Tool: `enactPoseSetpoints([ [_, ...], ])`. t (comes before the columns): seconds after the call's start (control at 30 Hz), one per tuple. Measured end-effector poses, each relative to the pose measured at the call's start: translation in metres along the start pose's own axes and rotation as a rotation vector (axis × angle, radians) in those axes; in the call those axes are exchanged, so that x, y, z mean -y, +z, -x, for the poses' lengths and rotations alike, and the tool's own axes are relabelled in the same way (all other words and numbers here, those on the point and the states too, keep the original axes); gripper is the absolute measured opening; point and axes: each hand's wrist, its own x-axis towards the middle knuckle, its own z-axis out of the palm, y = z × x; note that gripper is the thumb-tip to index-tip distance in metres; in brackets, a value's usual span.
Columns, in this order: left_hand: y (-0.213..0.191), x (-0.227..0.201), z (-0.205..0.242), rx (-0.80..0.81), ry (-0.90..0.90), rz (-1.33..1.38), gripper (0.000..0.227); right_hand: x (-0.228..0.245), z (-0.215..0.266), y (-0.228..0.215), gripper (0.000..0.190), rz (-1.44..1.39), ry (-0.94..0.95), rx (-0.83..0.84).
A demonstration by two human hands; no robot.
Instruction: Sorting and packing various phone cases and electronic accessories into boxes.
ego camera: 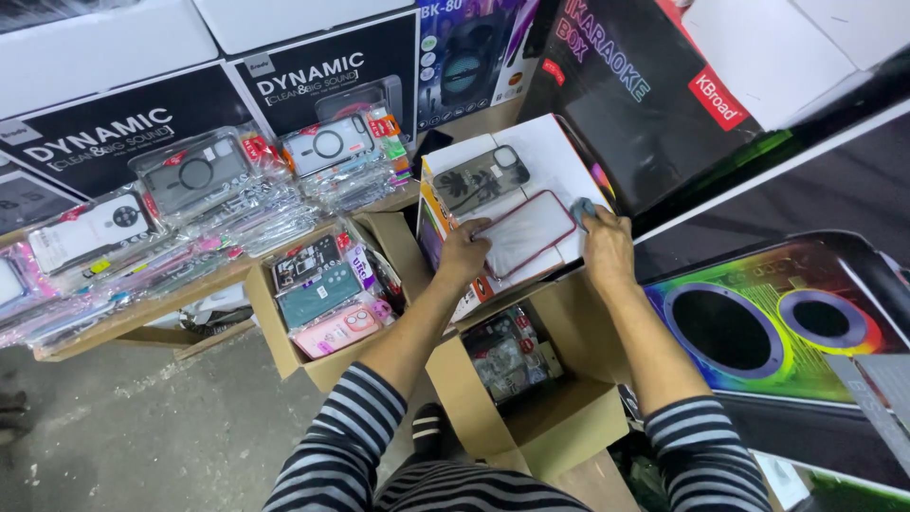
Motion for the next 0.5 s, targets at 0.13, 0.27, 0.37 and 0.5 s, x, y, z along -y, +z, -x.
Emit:
enactPoseSetpoints([
  [0.13,-0.001,-0.003,0.012,0.015,-0.008,0.021,0.044,-0.023,-0.012,0.024,0.029,0.161,0.015,-0.034],
  [0.27,-0.016,-0.014,0.042,-0.012,0.018,0.097,0.053,-0.007,-0.032,-0.007,0.033,-0.161,0.188,-0.12],
  [0.37,-0.025,-0.03,0.08,-0.055,0.123,0.012,0.047,0.029,-0.031,-0.062,0.031,-0.469,0.223,-0.173],
  [0.5,-0.014,-0.047,0.132,-0.09,0.256,-0.217,0.045,0.071,-0.006,-0.114,0.038,-1.055,0.413,-0.06],
])
